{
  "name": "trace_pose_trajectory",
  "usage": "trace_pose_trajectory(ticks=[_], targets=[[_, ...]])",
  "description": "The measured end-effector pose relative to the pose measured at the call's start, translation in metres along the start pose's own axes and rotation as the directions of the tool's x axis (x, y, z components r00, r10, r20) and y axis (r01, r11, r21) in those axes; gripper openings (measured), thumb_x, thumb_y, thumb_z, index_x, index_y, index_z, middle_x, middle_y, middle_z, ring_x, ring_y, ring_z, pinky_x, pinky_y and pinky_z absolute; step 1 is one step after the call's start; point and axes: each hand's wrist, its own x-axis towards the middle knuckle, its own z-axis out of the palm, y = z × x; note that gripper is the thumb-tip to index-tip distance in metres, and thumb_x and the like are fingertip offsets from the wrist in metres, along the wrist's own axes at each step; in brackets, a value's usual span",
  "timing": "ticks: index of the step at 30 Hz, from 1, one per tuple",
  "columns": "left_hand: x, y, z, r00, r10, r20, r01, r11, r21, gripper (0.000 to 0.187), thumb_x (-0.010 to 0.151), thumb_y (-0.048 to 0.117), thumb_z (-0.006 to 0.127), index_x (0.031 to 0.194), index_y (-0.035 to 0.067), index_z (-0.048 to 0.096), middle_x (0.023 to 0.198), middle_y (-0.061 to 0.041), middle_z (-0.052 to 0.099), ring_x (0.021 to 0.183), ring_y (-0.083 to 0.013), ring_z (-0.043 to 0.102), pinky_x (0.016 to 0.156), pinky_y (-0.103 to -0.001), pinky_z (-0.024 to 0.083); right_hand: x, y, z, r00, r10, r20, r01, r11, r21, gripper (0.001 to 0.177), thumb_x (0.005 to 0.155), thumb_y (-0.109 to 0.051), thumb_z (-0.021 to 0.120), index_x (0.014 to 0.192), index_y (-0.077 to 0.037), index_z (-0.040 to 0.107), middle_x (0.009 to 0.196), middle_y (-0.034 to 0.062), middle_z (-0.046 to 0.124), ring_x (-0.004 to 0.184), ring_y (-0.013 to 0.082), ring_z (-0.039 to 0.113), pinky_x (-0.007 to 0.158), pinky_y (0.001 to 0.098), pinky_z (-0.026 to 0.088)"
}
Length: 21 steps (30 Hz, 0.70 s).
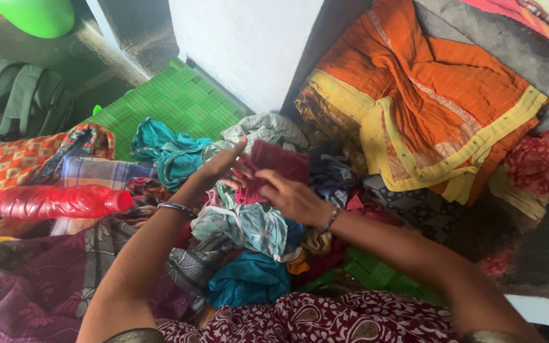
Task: The person sorts through a pile of clothing on the floor, picking up and shaking out individual items like shirts and small pieces of fabric, before placing them onto a stone shelf.
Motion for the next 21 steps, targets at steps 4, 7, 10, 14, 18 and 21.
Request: trace_pose_trajectory(ticks=[4,7,10,14,18,21], targets=[[-0.001,-0.008,-0.002,0.993,0.112,0.034,-0.115,0.987,0.11,0.04,0.086,0.023,0.072,0.12,0.002,0.07,0.093,-0.012,0.076,0.075,-0.0268,0.075,0.063,-0.039,0.065,0.006,0.0,0.028,0.988,-0.153,-0.015,0.153,0.988,-0.03,0.039,0.089,-0.001,0.067,0.124,-0.007,0.051,0.139,0.02,0.055,0.112,0.0378,0.067,0.085,0.0383,0.061],[0.007,-0.02,-0.01,0.948,0.303,0.099,-0.318,0.924,0.214,0.041,0.086,0.02,0.073,0.123,0.001,0.071,0.099,-0.012,0.079,0.086,-0.0224,0.076,0.075,-0.034,0.062,0.003,0.006,0.039,0.977,-0.196,-0.079,0.191,0.98,-0.057,0.055,0.089,-0.005,0.068,0.14,-0.011,0.047,0.147,0.0206,0.049,0.131,0.0387,0.059,0.105,0.0415,0.055],[0.015,-0.035,-0.023,0.95,0.309,0.043,-0.309,0.916,0.254,0.05,0.081,0.023,0.069,0.129,0.007,0.071,0.103,-0.011,0.079,0.09,-0.0212,0.074,0.081,-0.033,0.059,-0.004,0.014,0.044,0.992,-0.092,-0.085,0.084,0.992,-0.093,0.065,0.094,-0.022,0.067,0.153,-0.015,0.039,0.159,0.0219,0.039,0.146,0.0409,0.042,0.119,0.0506,0.039],[0.032,-0.062,-0.032,0.953,0.238,-0.188,-0.108,0.846,0.523,0.058,0.075,0.039,0.072,0.123,0.007,0.073,0.105,-0.016,0.078,0.096,-0.0282,0.076,0.089,-0.039,0.058,-0.011,0.03,0.051,0.997,0.065,0.039,-0.05,0.949,-0.311,0.074,0.095,-0.048,0.063,0.158,-0.023,0.034,0.166,0.0188,0.025,0.154,0.0419,0.021,0.122,0.0619,0.02],[0.049,-0.087,-0.019,0.89,0.289,-0.353,0.035,0.729,0.684,0.06,0.077,0.045,0.067,0.122,0.006,0.069,0.113,-0.026,0.072,0.109,-0.0427,0.068,0.097,-0.049,0.053,-0.021,0.047,0.06,0.948,0.251,0.196,-0.181,0.931,-0.317,0.082,0.093,-0.057,0.063,0.158,-0.02,0.03,0.166,0.0189,0.019,0.154,0.0428,0.017,0.115,0.0691,0.016],[0.049,-0.093,-0.009,0.879,0.216,-0.424,0.133,0.744,0.655,0.059,0.081,0.046,0.065,0.123,0.005,0.065,0.118,-0.028,0.069,0.112,-0.0456,0.065,0.098,-0.051,0.051,-0.029,0.063,0.068,0.941,0.266,0.211,-0.242,0.961,-0.131,0.088,0.093,-0.059,0.062,0.16,-0.015,0.027,0.167,0.0266,0.015,0.152,0.0499,0.015,0.118,0.0634,0.019]])
